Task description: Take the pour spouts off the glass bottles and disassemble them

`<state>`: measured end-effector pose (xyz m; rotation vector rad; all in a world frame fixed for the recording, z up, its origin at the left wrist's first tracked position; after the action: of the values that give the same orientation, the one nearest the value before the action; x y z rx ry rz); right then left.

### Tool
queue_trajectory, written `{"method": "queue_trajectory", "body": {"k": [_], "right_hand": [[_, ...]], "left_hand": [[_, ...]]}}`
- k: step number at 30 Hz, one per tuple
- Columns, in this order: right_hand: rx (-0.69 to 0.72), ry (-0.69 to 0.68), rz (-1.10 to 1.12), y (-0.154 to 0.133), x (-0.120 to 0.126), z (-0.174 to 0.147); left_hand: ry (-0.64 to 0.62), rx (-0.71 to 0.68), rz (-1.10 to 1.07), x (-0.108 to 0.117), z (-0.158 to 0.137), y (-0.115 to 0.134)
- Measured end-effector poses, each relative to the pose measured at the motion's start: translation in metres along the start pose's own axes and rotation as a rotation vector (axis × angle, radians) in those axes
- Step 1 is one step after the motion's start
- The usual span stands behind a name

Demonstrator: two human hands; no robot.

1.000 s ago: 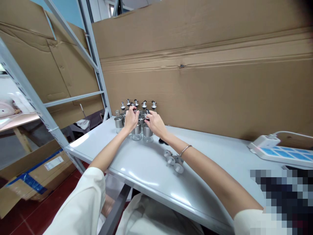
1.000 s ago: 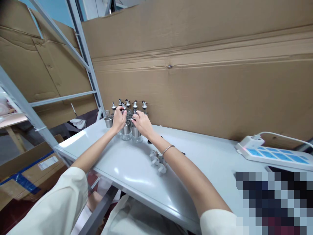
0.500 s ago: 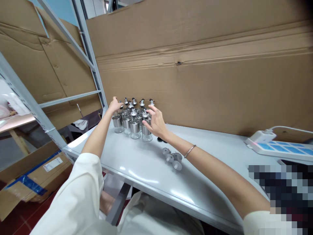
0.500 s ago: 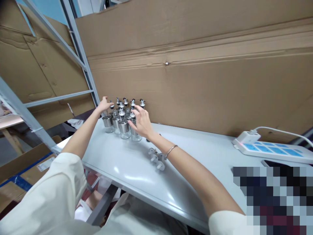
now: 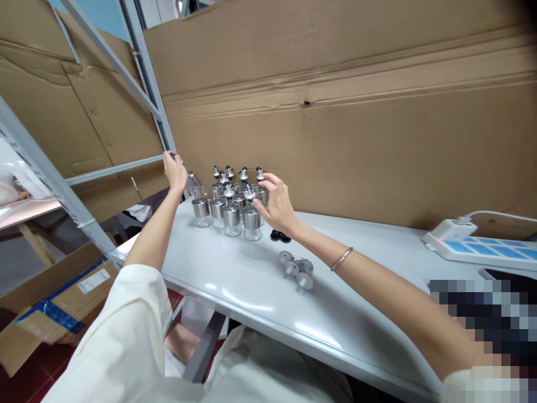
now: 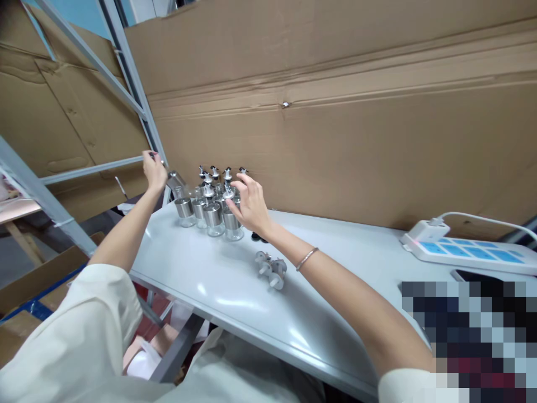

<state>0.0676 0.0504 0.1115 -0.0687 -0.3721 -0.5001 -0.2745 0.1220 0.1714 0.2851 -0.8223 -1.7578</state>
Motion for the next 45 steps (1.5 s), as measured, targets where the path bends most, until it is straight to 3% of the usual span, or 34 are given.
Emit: {"method": "queue_trajectory", "body": {"k": [3, 6, 9, 12, 18, 22, 25, 30, 33, 37, 42, 45], "right_hand": [[0.022, -0.003, -0.012, -0.001, 0.004, -0.002], [0.015, -0.027, -0.012, -0.001, 0.005, -0.004], [-0.002, -0.041, 0.005, -0.001, 0.004, -0.004], [-0.002, -0.046, 0.005, -0.003, 0.003, -0.004], [0.005, -0.120, 0.002, -0.003, -0.002, -0.009], [0.032, -0.116, -0.013, -0.002, -0.001, -0.012], [0.040, -0.108, -0.020, -0.002, -0.001, -0.013], [0.043, -0.096, -0.001, -0.004, 0.001, -0.013], [0.032, -0.134, -0.011, -0.004, -0.004, -0.015], [0.024, -0.221, -0.037, -0.003, -0.013, -0.020], [0.036, -0.321, -0.040, -0.003, -0.020, -0.029], [0.014, -0.347, -0.033, 0.000, -0.020, -0.032]], "left_hand": [[0.173, -0.135, -0.115, 0.031, 0.009, 0.009], [0.077, -0.209, -0.123, 0.036, 0.001, 0.013], [-0.091, -0.107, -0.201, 0.025, -0.025, 0.001], [-0.103, 0.012, -0.309, 0.014, -0.053, -0.015], [-0.032, -0.038, -0.278, -0.012, -0.073, -0.025], [-0.135, -0.044, -0.201, -0.036, -0.073, -0.026], [-0.247, -0.095, -0.143, -0.046, -0.072, -0.014], [-0.195, -0.309, 0.059, -0.040, -0.069, 0.037], [-0.403, -0.439, 0.277, -0.068, -0.074, 0.067], [-0.598, -0.377, 0.389, -0.101, -0.072, 0.074], [-0.602, -0.335, 0.351, -0.107, -0.063, 0.073], [-0.482, -0.357, 0.209, -0.090, -0.047, 0.086]]}}
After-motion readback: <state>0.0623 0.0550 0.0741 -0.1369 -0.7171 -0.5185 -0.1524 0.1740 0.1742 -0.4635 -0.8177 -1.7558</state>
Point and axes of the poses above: each hand's wrist, its own z-axis towards the middle knuckle, its own x-axis out of the back of the hand, y = z × x, the point moved 8 cm from there along z, towards the middle knuckle, and after that the axes turned 1 degree about x, right-handed, at the moved point
